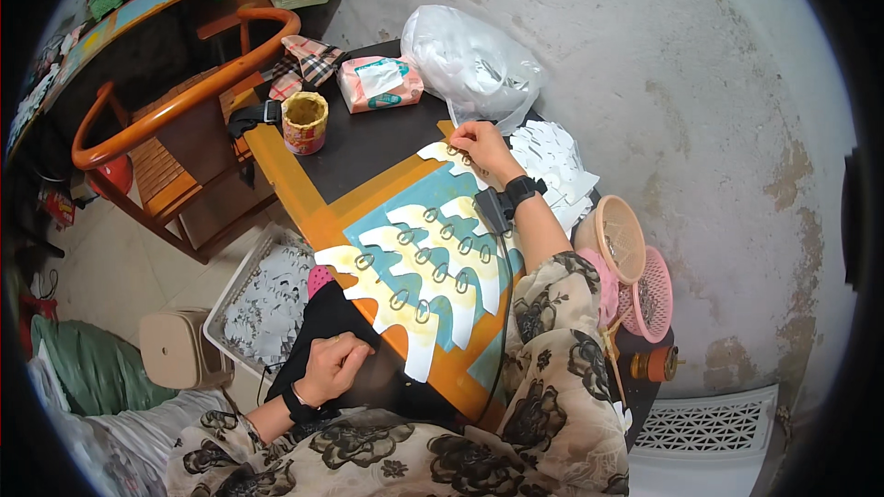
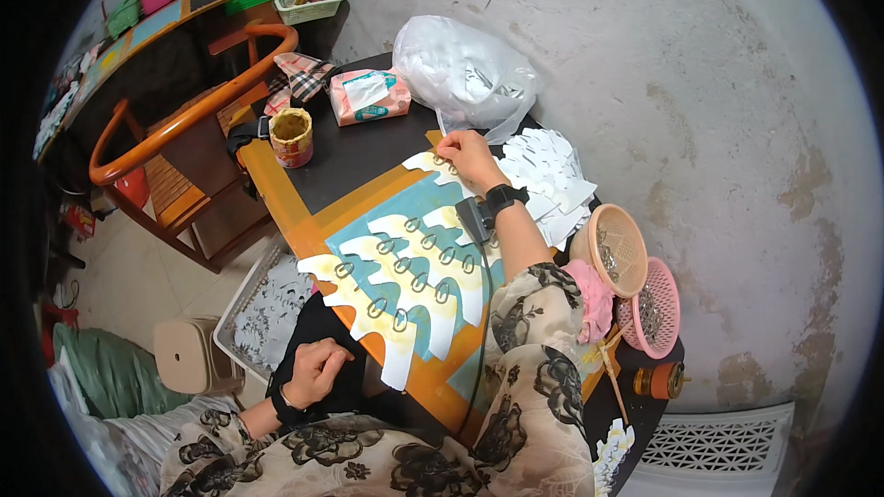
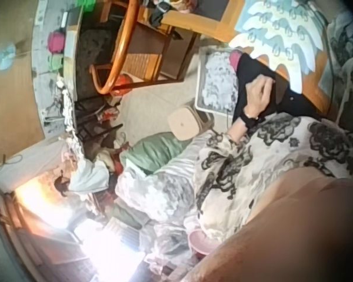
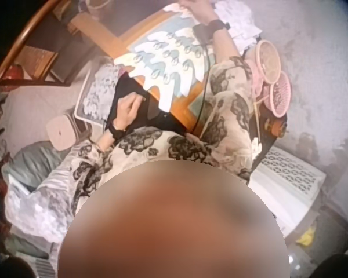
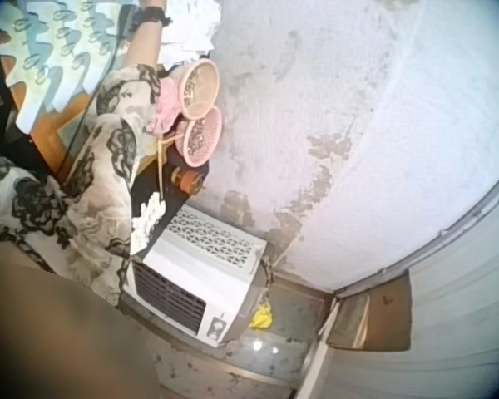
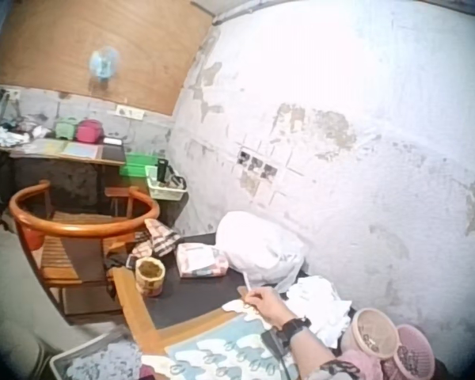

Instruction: Attaching metal eyelets to shoe upper components by hand at a workstation.

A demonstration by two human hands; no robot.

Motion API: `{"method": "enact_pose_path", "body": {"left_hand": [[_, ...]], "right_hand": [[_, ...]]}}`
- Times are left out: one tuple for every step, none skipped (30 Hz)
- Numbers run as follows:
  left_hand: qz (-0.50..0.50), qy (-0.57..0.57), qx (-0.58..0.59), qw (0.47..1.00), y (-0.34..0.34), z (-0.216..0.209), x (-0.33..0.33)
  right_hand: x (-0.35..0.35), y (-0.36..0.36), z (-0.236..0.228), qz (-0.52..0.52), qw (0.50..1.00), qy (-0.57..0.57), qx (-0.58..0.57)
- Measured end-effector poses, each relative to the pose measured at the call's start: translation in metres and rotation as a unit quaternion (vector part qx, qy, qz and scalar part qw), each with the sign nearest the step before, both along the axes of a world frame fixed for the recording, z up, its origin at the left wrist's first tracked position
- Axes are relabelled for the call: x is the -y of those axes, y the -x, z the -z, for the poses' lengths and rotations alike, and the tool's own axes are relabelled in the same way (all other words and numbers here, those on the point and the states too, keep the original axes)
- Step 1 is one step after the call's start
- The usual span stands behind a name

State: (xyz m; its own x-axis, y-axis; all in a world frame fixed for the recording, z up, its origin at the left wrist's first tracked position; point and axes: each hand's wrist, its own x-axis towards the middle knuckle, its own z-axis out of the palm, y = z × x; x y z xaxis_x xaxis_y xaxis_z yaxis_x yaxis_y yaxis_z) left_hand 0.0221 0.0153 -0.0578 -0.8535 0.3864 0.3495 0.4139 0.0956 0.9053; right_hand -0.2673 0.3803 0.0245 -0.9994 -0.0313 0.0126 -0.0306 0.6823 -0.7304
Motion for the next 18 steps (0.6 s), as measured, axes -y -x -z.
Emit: {"method": "enact_pose_path", "body": {"left_hand": [[0.001,0.000,0.000,1.000,0.000,-0.001,0.001],[0.003,0.005,0.001,1.000,0.000,-0.001,0.001],[0.004,0.010,0.001,1.000,0.000,-0.001,0.002],[0.005,0.011,0.000,1.000,0.001,0.000,0.003],[0.003,0.015,0.000,1.000,0.000,0.000,0.004],[0.003,0.016,0.000,1.000,0.000,0.001,0.003],[0.004,0.016,-0.001,1.000,0.001,0.001,0.003],[0.002,0.013,-0.004,1.000,0.001,0.002,0.002],[0.002,0.008,-0.007,1.000,0.001,0.002,0.001],[0.003,0.006,-0.009,1.000,0.001,0.002,-0.001],[0.005,0.004,-0.011,1.000,0.001,0.001,-0.003],[0.004,0.005,-0.012,1.000,0.001,0.001,-0.002],[0.003,0.005,-0.013,1.000,0.001,0.001,-0.001],[0.004,0.007,-0.008,1.000,0.001,0.001,0.000],[0.005,0.010,-0.002,1.000,0.000,0.002,0.001],[0.004,0.010,-0.003,1.000,0.000,0.001,0.001],[0.005,0.009,-0.003,1.000,0.000,0.001,0.001],[0.007,0.007,-0.002,1.000,0.000,0.001,0.001]], "right_hand": [[0.001,0.000,0.000,-0.008,1.000,-0.009,-0.002],[0.002,0.000,-0.001,-0.016,1.000,-0.019,-0.005],[0.003,0.000,-0.002,-0.015,1.000,-0.018,-0.005],[0.005,0.000,-0.003,-0.022,0.999,-0.026,-0.011],[0.008,-0.001,-0.004,-0.029,0.999,-0.033,-0.018],[0.007,-0.001,-0.004,-0.027,0.999,-0.033,-0.019],[0.007,-0.002,-0.004,-0.026,0.999,-0.030,-0.020],[0.007,-0.002,-0.003,-0.025,0.999,-0.026,-0.021],[0.002,-0.003,-0.002,-0.023,0.999,-0.028,-0.023],[-0.002,-0.004,0.001,-0.037,0.996,-0.047,-0.063],[-0.007,-0.006,0.002,-0.051,0.991,-0.066,-0.103],[-0.005,-0.006,0.003,-0.052,0.991,-0.065,-0.105],[-0.004,-0.006,0.004,-0.049,0.993,-0.050,-0.096],[-0.003,-0.007,0.005,-0.046,0.994,-0.036,-0.087],[0.000,-0.008,0.005,-0.047,0.994,-0.029,-0.089],[0.002,-0.009,0.005,-0.048,0.994,-0.028,-0.091],[0.003,-0.010,0.004,-0.043,0.995,-0.023,-0.082],[0.001,-0.011,0.002,-0.036,0.996,-0.019,-0.073]]}}
